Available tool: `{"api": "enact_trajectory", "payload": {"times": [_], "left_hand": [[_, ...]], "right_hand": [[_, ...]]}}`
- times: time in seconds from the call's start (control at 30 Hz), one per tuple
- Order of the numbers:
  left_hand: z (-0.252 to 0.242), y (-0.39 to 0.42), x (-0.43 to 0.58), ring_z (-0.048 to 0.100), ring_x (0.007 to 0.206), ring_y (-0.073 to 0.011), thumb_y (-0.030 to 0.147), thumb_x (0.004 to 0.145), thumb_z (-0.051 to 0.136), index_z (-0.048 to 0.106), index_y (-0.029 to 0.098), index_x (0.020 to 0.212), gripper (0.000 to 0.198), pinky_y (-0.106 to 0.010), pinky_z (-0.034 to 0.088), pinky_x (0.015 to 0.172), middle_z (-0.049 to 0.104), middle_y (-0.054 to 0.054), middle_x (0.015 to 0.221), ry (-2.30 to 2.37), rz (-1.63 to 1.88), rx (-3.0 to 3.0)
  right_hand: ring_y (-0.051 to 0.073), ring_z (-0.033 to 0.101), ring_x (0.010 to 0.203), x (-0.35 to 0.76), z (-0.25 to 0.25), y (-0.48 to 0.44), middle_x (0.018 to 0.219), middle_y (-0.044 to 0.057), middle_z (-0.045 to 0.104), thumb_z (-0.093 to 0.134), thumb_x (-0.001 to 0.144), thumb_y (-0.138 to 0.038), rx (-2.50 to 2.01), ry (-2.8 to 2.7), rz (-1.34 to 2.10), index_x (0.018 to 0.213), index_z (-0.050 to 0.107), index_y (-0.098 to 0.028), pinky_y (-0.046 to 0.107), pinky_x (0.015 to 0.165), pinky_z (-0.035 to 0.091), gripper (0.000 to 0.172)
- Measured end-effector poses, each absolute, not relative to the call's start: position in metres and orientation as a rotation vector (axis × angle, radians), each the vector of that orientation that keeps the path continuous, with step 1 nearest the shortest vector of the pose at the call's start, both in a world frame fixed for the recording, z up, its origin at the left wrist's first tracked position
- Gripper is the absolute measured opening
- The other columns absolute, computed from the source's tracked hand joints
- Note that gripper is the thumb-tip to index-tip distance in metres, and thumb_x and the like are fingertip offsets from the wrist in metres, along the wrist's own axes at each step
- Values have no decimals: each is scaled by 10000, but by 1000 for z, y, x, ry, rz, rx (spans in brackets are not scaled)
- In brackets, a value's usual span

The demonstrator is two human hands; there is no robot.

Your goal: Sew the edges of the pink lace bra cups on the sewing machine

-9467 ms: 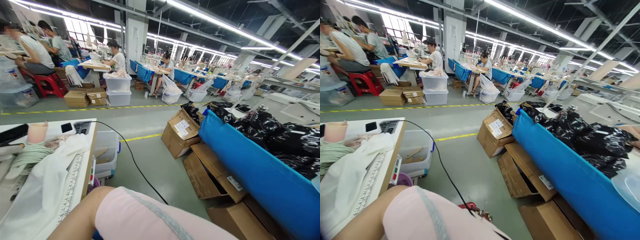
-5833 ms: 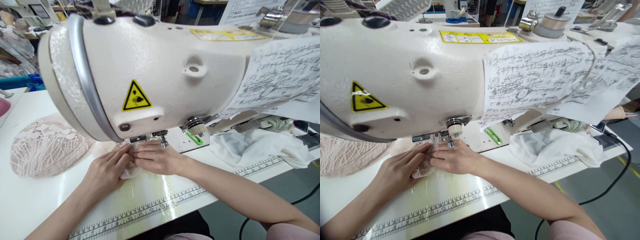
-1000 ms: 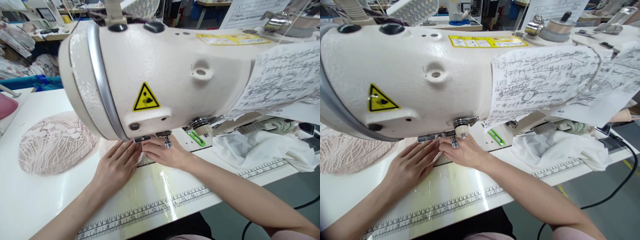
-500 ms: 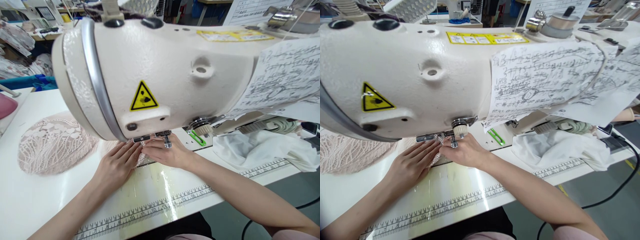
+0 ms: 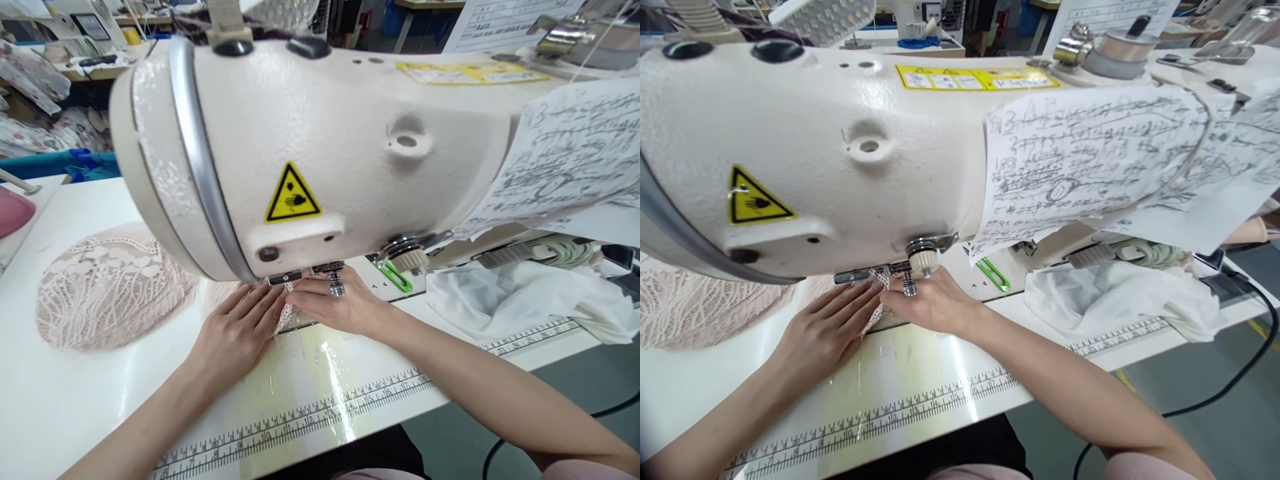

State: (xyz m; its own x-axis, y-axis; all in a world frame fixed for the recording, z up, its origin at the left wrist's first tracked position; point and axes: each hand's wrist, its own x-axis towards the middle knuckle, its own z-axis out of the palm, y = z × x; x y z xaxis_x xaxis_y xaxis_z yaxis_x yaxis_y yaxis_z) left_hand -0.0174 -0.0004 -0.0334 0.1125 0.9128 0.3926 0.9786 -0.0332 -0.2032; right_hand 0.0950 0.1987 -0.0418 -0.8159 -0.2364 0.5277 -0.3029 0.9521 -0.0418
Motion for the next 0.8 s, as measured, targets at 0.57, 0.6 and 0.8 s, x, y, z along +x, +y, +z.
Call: {"api": "enact_trajectory", "payload": {"times": [0.57, 0.6, 0.8], "left_hand": [[-31, -4, -23, 618, 1161, -239, 153, 954, 418, 552, 79, 1286, 366, -410, 525, 962, 626, -94, 1278, -1824, -180, -1989], [-31, -4, -24, 620, 1157, -239, 151, 950, 426, 543, 85, 1300, 375, -411, 521, 966, 630, -96, 1273, -1830, -195, -1995], [-30, -9, -31, 607, 1178, -219, 127, 926, 418, 389, 173, 1449, 525, -393, 478, 1031, 618, -71, 1299, -1907, -320, -2047]], "right_hand": [[86, 563, 657, 98, -42, 195, 951, -70, 700, 487, 892, -45, 371, -2476, -148, 900, 634, -233, 284, 436, 247, 239], [90, 561, 663, 98, -43, 195, 971, -63, 701, 483, 897, -50, 393, -2485, -132, 920, 637, -238, 280, 446, 262, 244], [89, 506, 608, 105, -40, 185, 1005, -45, 696, 444, 942, -126, 311, -2604, -130, 975, 654, -271, 294, 539, 371, 257]]}}
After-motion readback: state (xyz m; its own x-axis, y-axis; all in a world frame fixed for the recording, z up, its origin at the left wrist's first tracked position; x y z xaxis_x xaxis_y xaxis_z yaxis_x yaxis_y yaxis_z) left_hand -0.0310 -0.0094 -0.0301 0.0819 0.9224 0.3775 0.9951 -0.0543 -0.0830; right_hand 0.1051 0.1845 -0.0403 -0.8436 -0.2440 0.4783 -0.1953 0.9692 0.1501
